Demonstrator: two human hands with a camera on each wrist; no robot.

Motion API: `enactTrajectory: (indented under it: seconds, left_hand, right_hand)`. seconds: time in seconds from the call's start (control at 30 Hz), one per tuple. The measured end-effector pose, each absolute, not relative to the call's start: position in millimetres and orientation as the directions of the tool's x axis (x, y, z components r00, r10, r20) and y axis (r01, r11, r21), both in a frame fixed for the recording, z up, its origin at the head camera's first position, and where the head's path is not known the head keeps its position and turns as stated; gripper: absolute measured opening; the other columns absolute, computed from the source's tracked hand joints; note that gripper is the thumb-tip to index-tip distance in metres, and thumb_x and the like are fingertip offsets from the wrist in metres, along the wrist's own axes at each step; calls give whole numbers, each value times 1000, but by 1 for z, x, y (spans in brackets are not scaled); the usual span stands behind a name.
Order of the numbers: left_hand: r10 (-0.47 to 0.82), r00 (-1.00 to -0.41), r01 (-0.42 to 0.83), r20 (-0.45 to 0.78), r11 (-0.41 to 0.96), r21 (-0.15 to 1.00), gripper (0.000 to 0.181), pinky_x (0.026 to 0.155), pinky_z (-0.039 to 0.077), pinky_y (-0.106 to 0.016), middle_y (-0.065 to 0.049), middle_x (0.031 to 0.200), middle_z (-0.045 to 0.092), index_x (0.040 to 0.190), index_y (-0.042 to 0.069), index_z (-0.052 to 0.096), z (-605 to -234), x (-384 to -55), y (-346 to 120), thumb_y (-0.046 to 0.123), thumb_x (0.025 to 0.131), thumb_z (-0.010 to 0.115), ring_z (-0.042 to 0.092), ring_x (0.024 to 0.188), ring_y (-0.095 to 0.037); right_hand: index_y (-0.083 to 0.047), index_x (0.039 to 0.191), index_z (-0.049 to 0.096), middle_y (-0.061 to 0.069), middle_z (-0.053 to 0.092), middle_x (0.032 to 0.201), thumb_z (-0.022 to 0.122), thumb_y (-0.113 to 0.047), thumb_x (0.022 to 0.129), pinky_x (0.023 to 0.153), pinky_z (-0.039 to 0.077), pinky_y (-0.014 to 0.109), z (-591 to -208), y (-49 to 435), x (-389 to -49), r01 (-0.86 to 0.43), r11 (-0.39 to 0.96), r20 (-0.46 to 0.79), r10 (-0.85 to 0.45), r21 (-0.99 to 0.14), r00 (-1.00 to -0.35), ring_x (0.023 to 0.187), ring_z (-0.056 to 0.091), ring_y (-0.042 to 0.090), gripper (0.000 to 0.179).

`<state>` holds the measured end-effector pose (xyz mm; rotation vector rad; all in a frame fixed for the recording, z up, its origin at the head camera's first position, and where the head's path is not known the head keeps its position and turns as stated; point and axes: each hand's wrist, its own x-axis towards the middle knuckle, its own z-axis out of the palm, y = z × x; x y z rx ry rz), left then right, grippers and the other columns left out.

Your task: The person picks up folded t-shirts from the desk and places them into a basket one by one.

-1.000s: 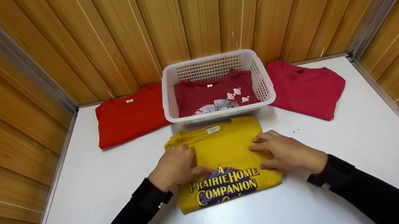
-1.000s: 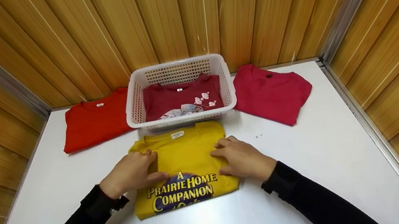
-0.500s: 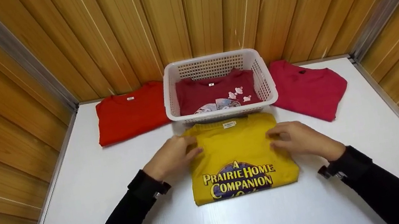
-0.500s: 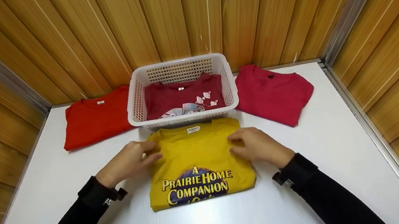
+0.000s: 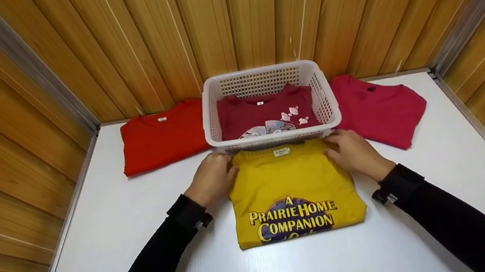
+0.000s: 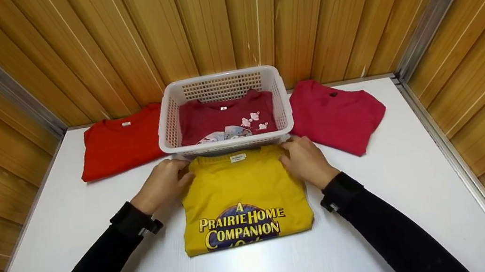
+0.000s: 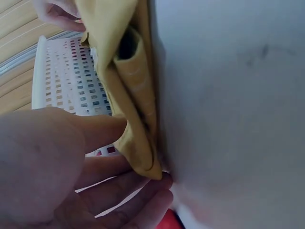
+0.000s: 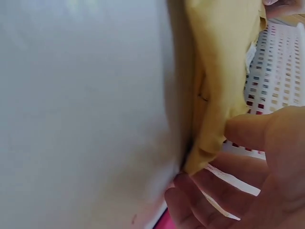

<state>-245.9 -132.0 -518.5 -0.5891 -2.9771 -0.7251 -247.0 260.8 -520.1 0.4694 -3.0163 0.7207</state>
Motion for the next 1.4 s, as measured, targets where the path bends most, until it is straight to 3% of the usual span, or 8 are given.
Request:
enactTrajectory:
  seconds: [0.23, 0.4, 0.57, 0.8, 0.9, 1.03, 1.23, 1.4]
  left_hand:
    - [399, -901, 433, 171, 811, 394, 33, 114, 55, -58, -20, 132, 75, 133, 1, 76, -526, -246, -129, 13, 103, 78, 68, 127, -43]
    - [401, -894, 448, 200, 803, 392, 34, 115, 56, -56, -20, 136, 74, 134, 0, 75, -528, -248, -128, 12, 102, 78, 69, 129, -41]
    - [372, -906, 421, 201, 837, 350, 27, 109, 58, -56, -21, 129, 75, 123, -1, 78, -529, -249, -125, 15, 102, 77, 71, 123, -42]
    - [304, -930, 361, 207, 859, 363, 20, 100, 60, -57, -18, 115, 78, 113, 1, 80, -529, -247, -122, 16, 100, 79, 74, 111, -42]
    - [296, -934, 353, 201, 849, 392, 13, 96, 61, -56, -17, 107, 79, 107, 1, 78, -527, -246, -122, 11, 98, 79, 76, 104, -41]
    - [289, -942, 335, 168, 824, 457, 13, 98, 61, -54, -15, 109, 79, 111, 2, 78, -525, -244, -123, 5, 99, 74, 76, 105, -38]
    - [312, -941, 332, 129, 786, 522, 19, 100, 61, -53, -15, 114, 75, 117, 5, 81, -520, -240, -130, 5, 102, 70, 72, 107, -34]
    - [280, -948, 314, 149, 760, 569, 24, 97, 62, -47, -8, 118, 82, 119, 11, 83, -517, -240, -136, 5, 100, 69, 74, 104, -25]
  right_hand:
    - [6, 142, 70, 32, 64, 149, 73, -17, 105, 119, 45, 66, -525, 259, -253, -299, 845, 87, -292, -444, -953, 135, 58, 56, 44]
    - [9, 146, 65, 36, 55, 156, 68, -18, 108, 122, 39, 67, -529, 259, -254, -284, 849, 51, -293, -445, -955, 141, 51, 58, 46]
    - [9, 144, 65, 35, 55, 154, 69, -17, 106, 123, 39, 68, -526, 254, -257, -228, 844, 17, -252, -486, -968, 141, 50, 59, 45]
    - [6, 128, 71, 29, 70, 133, 71, -16, 104, 113, 52, 61, -524, 251, -259, -166, 814, -14, -209, -556, -978, 128, 65, 48, 32]
    - [4, 135, 70, 29, 70, 137, 71, -20, 106, 115, 51, 61, -522, 253, -259, -118, 811, -60, -185, -573, -981, 130, 65, 46, 37]
    - [3, 149, 63, 30, 64, 150, 70, -25, 107, 121, 47, 63, -519, 256, -256, -73, 808, -133, -184, -585, -974, 136, 60, 46, 51]
    - [1, 139, 72, 25, 71, 135, 71, -25, 107, 103, 53, 50, -506, 257, -250, -63, 796, -147, -188, -602, -971, 116, 63, 38, 41]
    - [-5, 130, 76, 18, 74, 123, 73, -24, 106, 87, 51, 37, -492, 256, -244, -60, 771, -123, -177, -634, -976, 105, 63, 33, 31]
